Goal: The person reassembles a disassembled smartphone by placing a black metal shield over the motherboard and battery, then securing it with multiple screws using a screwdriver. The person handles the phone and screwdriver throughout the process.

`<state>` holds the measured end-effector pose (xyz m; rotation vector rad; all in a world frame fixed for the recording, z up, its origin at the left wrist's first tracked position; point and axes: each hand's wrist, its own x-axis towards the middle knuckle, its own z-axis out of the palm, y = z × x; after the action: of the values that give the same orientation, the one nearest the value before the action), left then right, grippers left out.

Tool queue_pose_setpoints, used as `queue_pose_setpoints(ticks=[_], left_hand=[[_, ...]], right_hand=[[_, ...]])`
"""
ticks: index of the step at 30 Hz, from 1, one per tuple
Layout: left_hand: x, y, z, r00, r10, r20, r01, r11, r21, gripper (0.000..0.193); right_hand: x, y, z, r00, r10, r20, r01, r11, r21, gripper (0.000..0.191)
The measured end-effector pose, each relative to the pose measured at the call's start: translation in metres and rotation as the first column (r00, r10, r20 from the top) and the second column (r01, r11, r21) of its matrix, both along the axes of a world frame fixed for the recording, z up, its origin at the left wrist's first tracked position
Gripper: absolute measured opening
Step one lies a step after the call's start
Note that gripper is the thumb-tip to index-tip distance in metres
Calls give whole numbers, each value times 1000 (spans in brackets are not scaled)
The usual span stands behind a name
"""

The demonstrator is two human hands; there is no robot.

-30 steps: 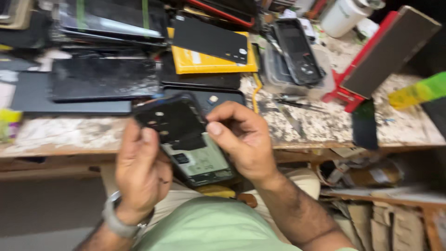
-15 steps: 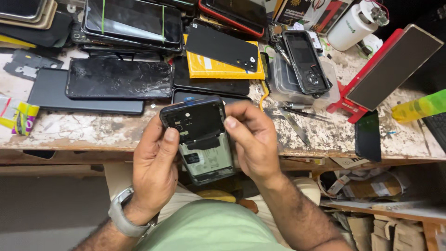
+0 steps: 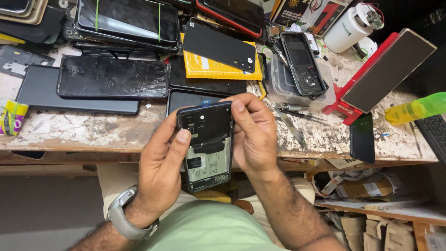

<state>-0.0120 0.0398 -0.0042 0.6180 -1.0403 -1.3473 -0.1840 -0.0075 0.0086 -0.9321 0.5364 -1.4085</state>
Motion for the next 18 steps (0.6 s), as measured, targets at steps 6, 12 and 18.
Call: queue_pose_setpoints(ticks=[6,12,18], left_hand=[[-3,-6,6,1000,8,27,-8,1000,7,39],[3,-13,17,989,-16,149,20,999,-25,37],[2,-27,30,972,98,214,-85,994,-70,33]], right_hand=[[1,1,-9,999,-50,4,50,998,-39,15],[-1,-5,-20,987,-159,36,160,986,-40,10],[1,-4,-18,989,-145,21,146,988,-49,10]])
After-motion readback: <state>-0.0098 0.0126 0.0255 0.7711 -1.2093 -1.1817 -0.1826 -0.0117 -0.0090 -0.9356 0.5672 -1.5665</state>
